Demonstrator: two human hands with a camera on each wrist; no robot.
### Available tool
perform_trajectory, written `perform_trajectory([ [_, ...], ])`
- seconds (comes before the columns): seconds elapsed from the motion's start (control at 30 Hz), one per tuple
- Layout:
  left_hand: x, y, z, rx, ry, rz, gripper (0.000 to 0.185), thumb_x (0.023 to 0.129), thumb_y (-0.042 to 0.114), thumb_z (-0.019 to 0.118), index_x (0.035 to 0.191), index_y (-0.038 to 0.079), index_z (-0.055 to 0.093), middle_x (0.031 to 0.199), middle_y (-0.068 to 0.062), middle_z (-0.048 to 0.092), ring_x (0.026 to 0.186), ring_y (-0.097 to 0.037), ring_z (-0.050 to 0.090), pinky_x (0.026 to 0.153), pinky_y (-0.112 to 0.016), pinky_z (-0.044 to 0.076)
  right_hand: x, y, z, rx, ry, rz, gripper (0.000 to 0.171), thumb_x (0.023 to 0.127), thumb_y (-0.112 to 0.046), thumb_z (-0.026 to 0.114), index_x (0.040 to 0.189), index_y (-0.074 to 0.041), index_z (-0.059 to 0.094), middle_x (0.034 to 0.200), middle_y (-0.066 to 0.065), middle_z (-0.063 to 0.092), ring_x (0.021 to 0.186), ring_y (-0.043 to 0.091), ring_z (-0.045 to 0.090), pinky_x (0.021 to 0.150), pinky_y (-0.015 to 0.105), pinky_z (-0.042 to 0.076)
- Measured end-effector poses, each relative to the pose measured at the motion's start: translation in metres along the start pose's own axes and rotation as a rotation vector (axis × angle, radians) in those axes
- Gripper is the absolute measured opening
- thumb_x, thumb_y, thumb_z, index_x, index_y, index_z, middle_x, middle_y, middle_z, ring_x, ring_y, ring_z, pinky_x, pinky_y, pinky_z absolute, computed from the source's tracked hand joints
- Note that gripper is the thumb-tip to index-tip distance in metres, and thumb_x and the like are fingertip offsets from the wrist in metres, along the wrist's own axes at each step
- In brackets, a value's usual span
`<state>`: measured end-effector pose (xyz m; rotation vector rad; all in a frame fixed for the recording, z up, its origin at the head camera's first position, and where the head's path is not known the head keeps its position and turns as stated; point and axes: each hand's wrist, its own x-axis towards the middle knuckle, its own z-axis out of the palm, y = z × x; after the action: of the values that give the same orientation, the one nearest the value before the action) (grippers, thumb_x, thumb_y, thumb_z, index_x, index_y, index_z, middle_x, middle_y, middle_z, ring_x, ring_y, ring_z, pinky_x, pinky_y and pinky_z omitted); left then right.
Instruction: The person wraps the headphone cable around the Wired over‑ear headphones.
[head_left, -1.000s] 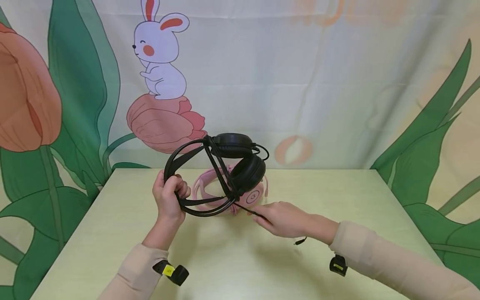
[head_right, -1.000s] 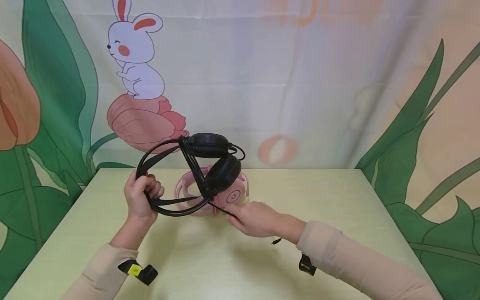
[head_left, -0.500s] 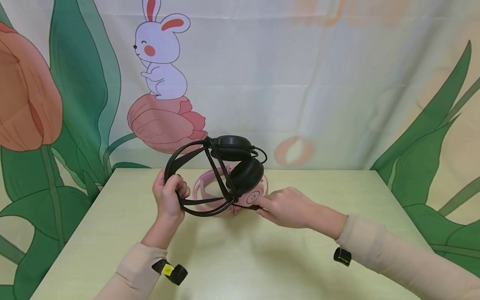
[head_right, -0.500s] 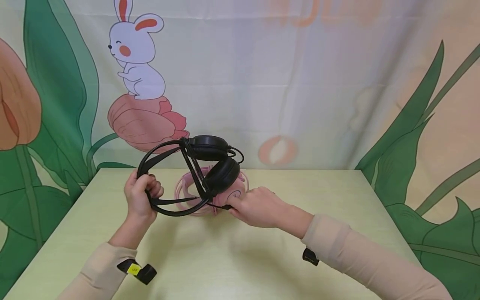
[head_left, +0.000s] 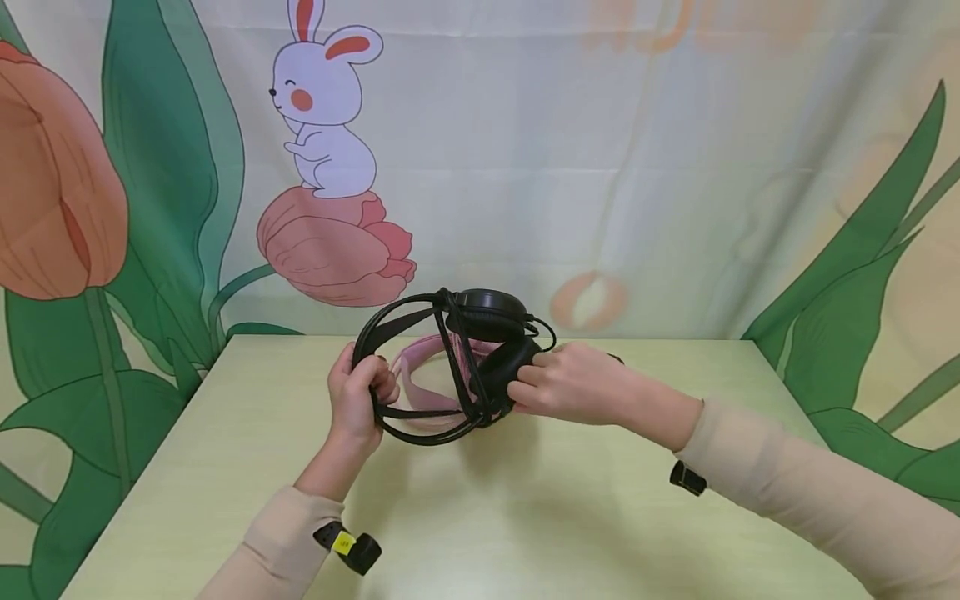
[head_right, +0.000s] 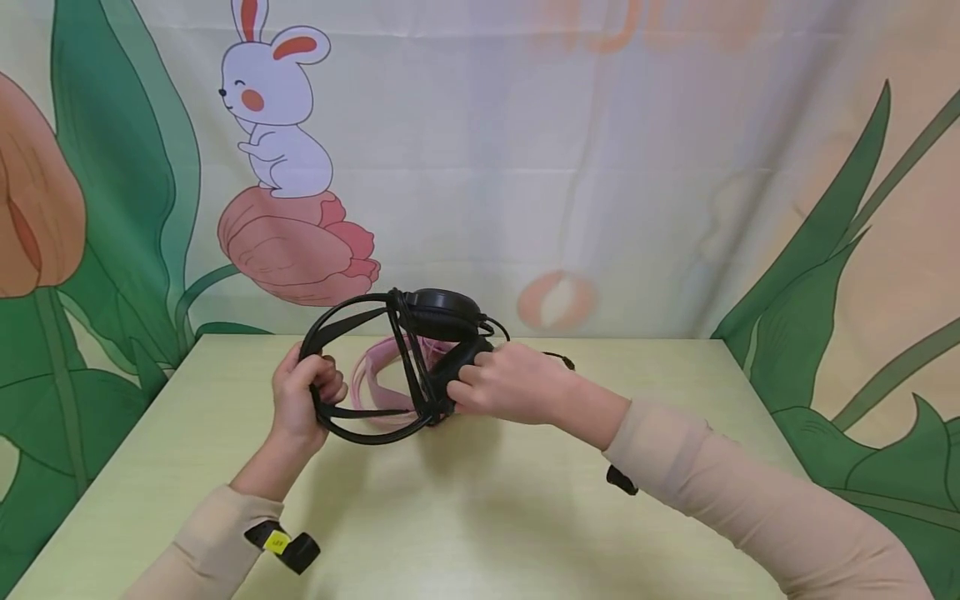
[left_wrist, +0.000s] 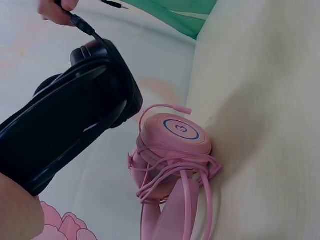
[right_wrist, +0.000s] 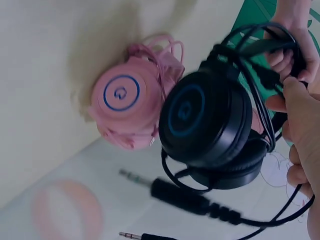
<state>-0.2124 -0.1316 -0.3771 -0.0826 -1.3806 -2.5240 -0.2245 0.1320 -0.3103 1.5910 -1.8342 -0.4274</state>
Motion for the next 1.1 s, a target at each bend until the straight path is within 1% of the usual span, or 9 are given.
perform_trajectory([
  [0.13, -0.002, 0.001, 0.001, -0.013, -0.082, -0.031, 0.015, 0.076, -0.006, 0.034, 0.073, 0.009, 0.035, 0.048, 0.005, 0.033, 0.041, -0.009, 0.023, 0.044, -0.028, 0.012, 0.001, 0.008, -0.002, -0.073, 0.006, -0.037, 0.027, 0.085, -0.035, 0.060, 0.075, -0.013, 0.049, 0.064, -0.006, 0.046, 0.057, 0.012, 0.044, 0.051, 0.020, 0.038],
  [0.27, -0.005, 0.002, 0.002, -0.004, -0.152, -0.065, 0.016, 0.076, -0.005, 0.033, 0.074, 0.011, 0.033, 0.047, 0.006, 0.032, 0.040, -0.009, 0.023, 0.043, -0.028, 0.012, -0.001, 0.013, -0.003, -0.092, -0.021, -0.046, 0.018, 0.086, -0.024, 0.061, 0.080, -0.012, 0.050, 0.074, -0.004, 0.051, 0.067, 0.014, 0.044, 0.057, 0.022, 0.037],
  [0.37, -0.007, 0.000, 0.002, -0.002, -0.181, -0.090, 0.016, 0.077, -0.005, 0.034, 0.075, 0.011, 0.034, 0.048, 0.006, 0.031, 0.040, -0.009, 0.023, 0.043, -0.028, 0.013, -0.003, 0.016, -0.003, -0.111, -0.044, -0.073, 0.011, 0.084, -0.013, 0.062, 0.086, -0.011, 0.051, 0.082, -0.003, 0.053, 0.073, 0.016, 0.046, 0.060, 0.023, 0.039],
  [0.47, -0.009, -0.002, 0.001, -0.011, -0.200, -0.111, 0.016, 0.078, -0.005, 0.034, 0.075, 0.010, 0.035, 0.049, 0.006, 0.031, 0.042, -0.011, 0.021, 0.043, -0.028, 0.013, -0.005, 0.020, -0.002, -0.147, -0.066, -0.089, 0.013, 0.083, -0.009, 0.062, 0.092, -0.011, 0.052, 0.087, -0.001, 0.053, 0.078, 0.017, 0.047, 0.063, 0.025, 0.039],
  [0.63, -0.011, -0.008, -0.001, -0.034, -0.244, -0.145, 0.016, 0.078, -0.005, 0.032, 0.074, 0.010, 0.038, 0.049, 0.005, 0.029, 0.043, -0.011, 0.018, 0.043, -0.027, 0.012, -0.010, 0.029, 0.000, -0.195, -0.098, -0.097, 0.008, 0.088, -0.006, 0.054, 0.093, -0.009, 0.049, 0.088, 0.001, 0.050, 0.081, 0.019, 0.046, 0.069, 0.028, 0.038],
  [0.7, -0.013, -0.010, -0.001, -0.053, -0.273, -0.164, 0.017, 0.078, -0.005, 0.031, 0.075, 0.010, 0.038, 0.050, 0.005, 0.028, 0.042, -0.010, 0.017, 0.043, -0.026, 0.012, -0.011, 0.031, 0.001, -0.207, -0.086, -0.109, 0.005, 0.092, -0.004, 0.045, 0.091, -0.009, 0.047, 0.087, 0.002, 0.049, 0.080, 0.019, 0.046, 0.071, 0.029, 0.038],
  [0.87, -0.016, -0.015, 0.002, -0.100, -0.331, -0.211, 0.018, 0.077, -0.004, 0.029, 0.074, 0.012, 0.037, 0.051, 0.006, 0.026, 0.043, -0.008, 0.018, 0.043, -0.024, 0.011, -0.010, 0.035, 0.005, -0.244, -0.012, -0.132, 0.026, 0.097, 0.001, 0.023, 0.087, -0.009, 0.046, 0.085, 0.001, 0.049, 0.078, 0.018, 0.045, 0.071, 0.029, 0.037],
  [0.97, -0.018, -0.017, 0.004, -0.109, -0.343, -0.230, 0.019, 0.077, -0.003, 0.030, 0.073, 0.014, 0.036, 0.051, 0.007, 0.027, 0.043, -0.007, 0.018, 0.043, -0.023, 0.012, -0.010, 0.035, 0.007, -0.252, 0.014, -0.128, 0.029, 0.097, 0.001, 0.022, 0.087, -0.010, 0.047, 0.085, 0.001, 0.048, 0.077, 0.018, 0.044, 0.070, 0.029, 0.038],
  [1.1, -0.022, -0.019, 0.007, -0.116, -0.353, -0.257, 0.019, 0.076, -0.004, 0.029, 0.069, 0.014, 0.031, 0.050, 0.007, 0.026, 0.042, -0.007, 0.018, 0.043, -0.023, 0.012, -0.009, 0.034, 0.008, -0.252, 0.029, -0.124, 0.025, 0.096, -0.002, 0.029, 0.087, -0.012, 0.049, 0.086, 0.001, 0.047, 0.075, 0.018, 0.043, 0.070, 0.029, 0.037],
])
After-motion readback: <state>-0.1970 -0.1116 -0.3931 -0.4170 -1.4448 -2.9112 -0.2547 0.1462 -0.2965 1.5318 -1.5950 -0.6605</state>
